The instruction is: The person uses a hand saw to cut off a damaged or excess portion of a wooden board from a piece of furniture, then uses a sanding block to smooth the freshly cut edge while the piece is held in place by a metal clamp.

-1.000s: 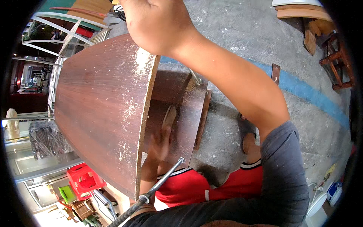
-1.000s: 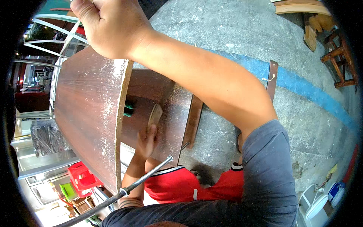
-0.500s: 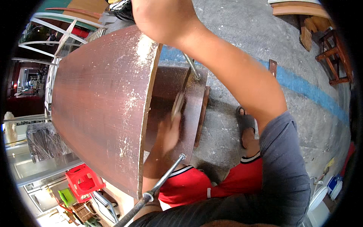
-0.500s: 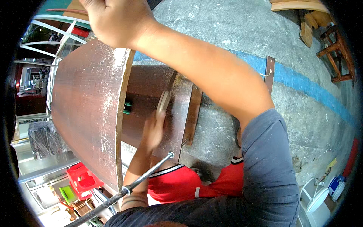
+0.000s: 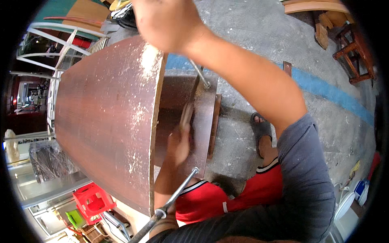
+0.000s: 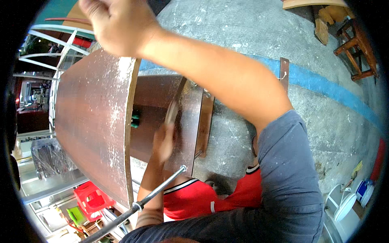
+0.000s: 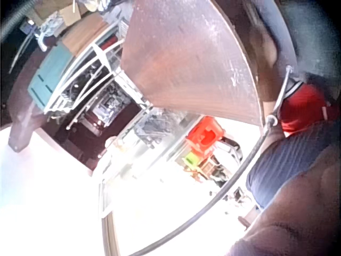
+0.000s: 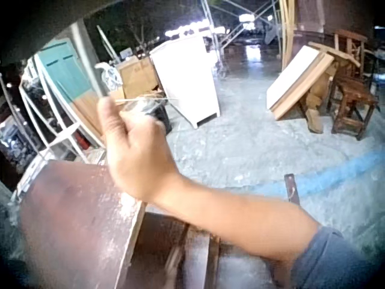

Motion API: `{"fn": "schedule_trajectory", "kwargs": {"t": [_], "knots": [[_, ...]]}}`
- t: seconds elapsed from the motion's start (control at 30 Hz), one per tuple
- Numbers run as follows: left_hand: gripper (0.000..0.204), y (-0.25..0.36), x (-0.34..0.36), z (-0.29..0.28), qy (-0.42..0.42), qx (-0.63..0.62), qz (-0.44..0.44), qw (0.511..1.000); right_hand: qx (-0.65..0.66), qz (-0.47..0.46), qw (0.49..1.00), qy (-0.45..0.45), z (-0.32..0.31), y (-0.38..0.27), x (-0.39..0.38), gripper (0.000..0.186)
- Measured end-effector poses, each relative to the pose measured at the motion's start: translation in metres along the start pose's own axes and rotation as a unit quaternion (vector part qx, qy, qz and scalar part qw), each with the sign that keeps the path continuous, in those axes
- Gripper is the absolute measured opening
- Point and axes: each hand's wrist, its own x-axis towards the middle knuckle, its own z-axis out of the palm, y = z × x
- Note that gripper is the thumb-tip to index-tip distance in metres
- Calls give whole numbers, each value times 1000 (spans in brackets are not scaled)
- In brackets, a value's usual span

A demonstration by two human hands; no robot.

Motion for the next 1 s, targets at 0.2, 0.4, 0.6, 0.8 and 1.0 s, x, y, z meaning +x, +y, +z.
{"fn": "schedule_trajectory", "kwargs": {"t": [0.2, 0.4, 0.6, 0.8, 1.0], "knots": [[54, 14, -62, -32, -21, -42, -36, 998, -5, -31, 998, 62, 5, -11, -8, 64], [46, 6, -36, -16, -34, -108, -62, 992, 25, -28, 999, 16, 2, 5, -1, 62], [60, 26, -29, -31, -137, 87, -148, 976, 26, -68, 996, 60, 16, 0, -2, 64], [48, 5, -38, -13, -23, -58, -88, 994, 144, -47, 989, -6, 14, 8, -1, 63], [54, 25, -7, -13, -55, 10, -79, 995, 29, -37, 999, 27, 11, 3, 6, 61]]}}
